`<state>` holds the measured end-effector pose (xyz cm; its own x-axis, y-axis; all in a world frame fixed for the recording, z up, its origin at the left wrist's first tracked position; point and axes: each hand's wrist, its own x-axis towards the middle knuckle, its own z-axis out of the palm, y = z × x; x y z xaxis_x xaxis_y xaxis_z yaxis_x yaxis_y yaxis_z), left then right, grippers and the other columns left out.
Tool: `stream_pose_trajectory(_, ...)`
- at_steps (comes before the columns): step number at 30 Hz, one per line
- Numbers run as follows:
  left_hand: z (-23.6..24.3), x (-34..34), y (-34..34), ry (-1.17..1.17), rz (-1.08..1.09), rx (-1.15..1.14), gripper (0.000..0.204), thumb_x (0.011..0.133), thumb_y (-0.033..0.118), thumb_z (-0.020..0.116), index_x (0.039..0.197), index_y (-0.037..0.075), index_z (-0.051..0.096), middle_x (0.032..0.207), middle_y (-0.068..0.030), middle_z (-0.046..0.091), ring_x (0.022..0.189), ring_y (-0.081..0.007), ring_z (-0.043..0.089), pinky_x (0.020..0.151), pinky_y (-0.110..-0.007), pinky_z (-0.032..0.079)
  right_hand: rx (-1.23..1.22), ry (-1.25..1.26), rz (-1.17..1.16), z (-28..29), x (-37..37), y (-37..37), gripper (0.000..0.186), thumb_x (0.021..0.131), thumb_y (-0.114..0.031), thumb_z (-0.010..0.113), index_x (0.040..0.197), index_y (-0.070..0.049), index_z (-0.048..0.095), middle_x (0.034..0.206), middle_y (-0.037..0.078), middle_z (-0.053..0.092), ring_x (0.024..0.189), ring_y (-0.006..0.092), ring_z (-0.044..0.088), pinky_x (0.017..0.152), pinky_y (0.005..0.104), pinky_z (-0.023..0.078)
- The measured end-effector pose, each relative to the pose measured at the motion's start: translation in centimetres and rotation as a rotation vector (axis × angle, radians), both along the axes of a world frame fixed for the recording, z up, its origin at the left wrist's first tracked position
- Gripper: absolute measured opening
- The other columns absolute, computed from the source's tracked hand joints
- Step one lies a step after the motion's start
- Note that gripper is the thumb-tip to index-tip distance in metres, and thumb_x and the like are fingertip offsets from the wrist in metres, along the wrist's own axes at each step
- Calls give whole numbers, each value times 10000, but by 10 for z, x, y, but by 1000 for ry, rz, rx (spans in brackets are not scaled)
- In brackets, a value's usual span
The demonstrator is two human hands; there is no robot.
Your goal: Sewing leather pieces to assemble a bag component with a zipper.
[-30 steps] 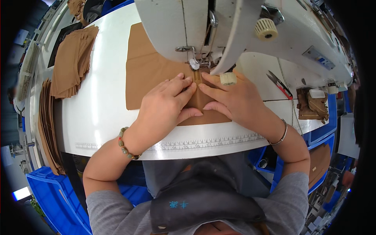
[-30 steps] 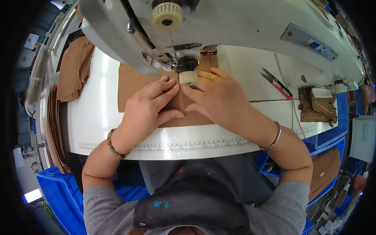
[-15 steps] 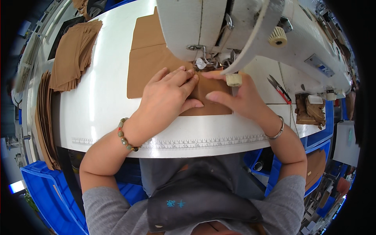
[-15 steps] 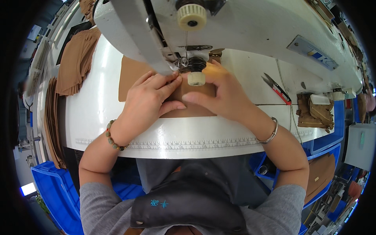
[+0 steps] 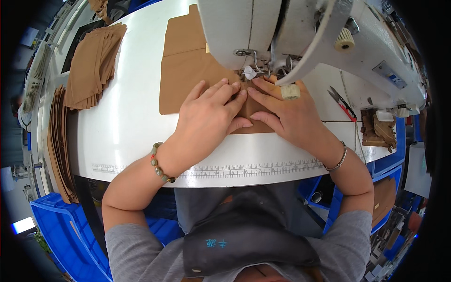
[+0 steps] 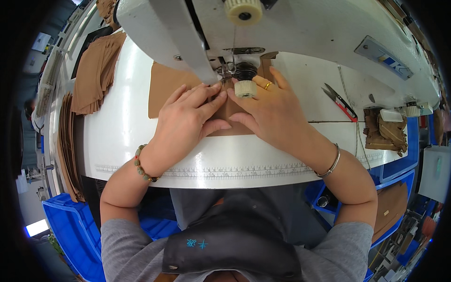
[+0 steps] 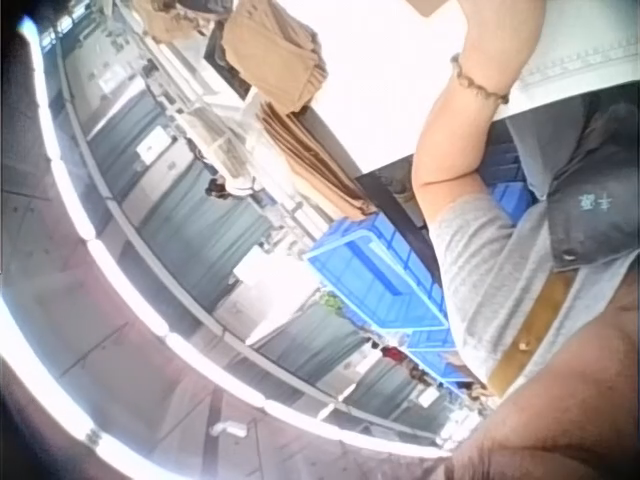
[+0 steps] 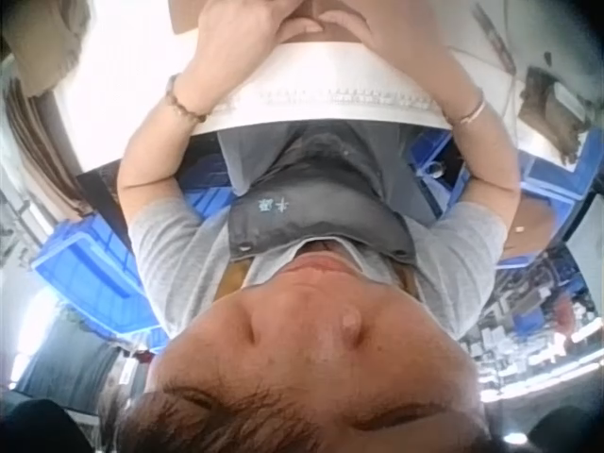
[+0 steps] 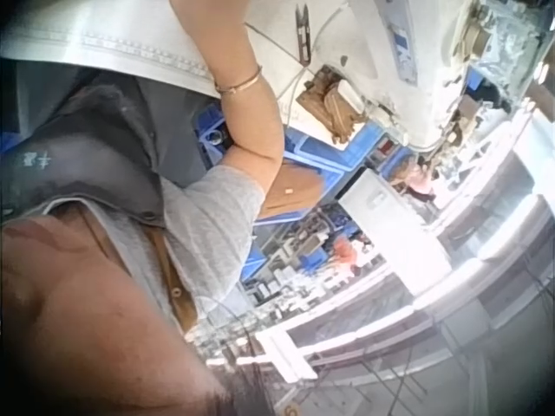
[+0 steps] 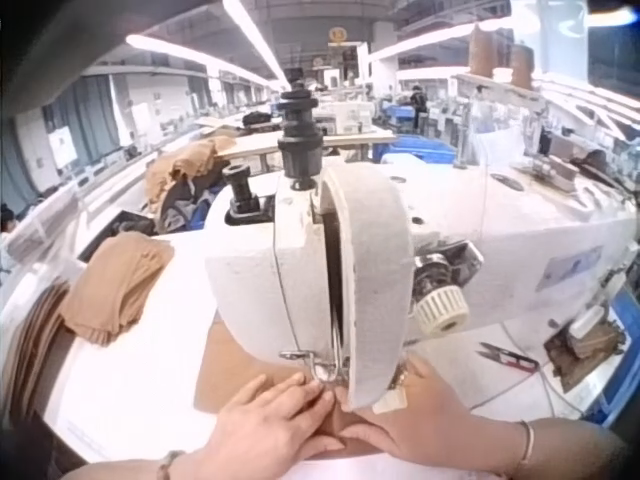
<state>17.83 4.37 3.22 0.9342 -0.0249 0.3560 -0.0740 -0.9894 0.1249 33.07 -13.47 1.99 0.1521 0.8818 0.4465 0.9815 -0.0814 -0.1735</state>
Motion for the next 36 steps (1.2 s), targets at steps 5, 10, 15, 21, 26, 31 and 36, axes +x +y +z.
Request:
stream_pose_trajectory(5, -1, 6, 3, -25, -7, -48, 599, 804, 412, 796, 1279, 53, 739, 1226, -82, 707, 1112, -268, 677, 1033, -450, 520, 11, 41, 1, 0, 4, 1, 451, 833, -343, 799, 1199, -89, 727, 1154, 38, 730, 1145, 283, 648, 1154, 517, 405)
stream_pose_trajectory(10, -3, 8, 4, -48, -19, -43, 592, 805, 411, 796, 1270, 49, 745, 1202, -84, 712, 1088, -267, 680, 1006, -421, 522, 29, 20, -3, -2, 5, 2, 411, 828, -336, 801, 1147, -86, 735, 1144, 29, 730, 1147, 283, 647, 1154, 519, 404)
stream_pose_trajectory(15, -3, 10, 6, -28, -20, -40, 578, 812, 409, 796, 1259, 45, 750, 1207, -86, 715, 1100, -280, 679, 995, -406, 523, 64, 17, -3, -5, 8, 4, 384, 845, -334, 792, 1136, -89, 740, 1190, 30, 726, 1200, 288, 638, 1154, 532, 403)
stream_pose_trajectory(21, -2, 9, 6, 23, -16, -74, 562, 847, 424, 774, 1269, 54, 747, 1285, -101, 694, 1277, -299, 629, 1078, -505, 487, 63, 55, 3, -6, 9, 3, 415, 851, -337, 799, 1185, -103, 719, 1202, 43, 726, 1245, 291, 632, 1161, 537, 398)
stream_pose_trajectory(26, -1, 12, 7, -49, -34, -44, 540, 816, 410, 797, 1202, 34, 770, 1203, -96, 715, 1101, -326, 670, 966, -415, 536, 13, 45, -15, -2, 10, 3, 464, 866, -323, 797, 1259, -89, 717, 1222, 87, 729, 1226, 329, 632, 1126, 512, 416)
stream_pose_trajectory(31, -1, 11, 6, -2, -5, -73, 549, 833, 421, 782, 1233, 45, 761, 1246, -99, 705, 1197, -314, 645, 1019, -470, 516, -20, 55, -11, -1, 10, 2, 503, 879, -316, 793, 1315, -73, 726, 1249, 116, 728, 1199, 365, 630, 1086, 487, 436)
stream_pose_trajectory(36, -2, 11, 7, 43, 8, -65, 561, 856, 440, 762, 1266, 57, 751, 1300, -100, 698, 1303, -300, 620, 1080, -531, 494, 48, 45, -12, -8, 11, 4, 413, 860, -323, 799, 1191, -93, 711, 1179, 71, 734, 1263, 293, 630, 1164, 534, 396)
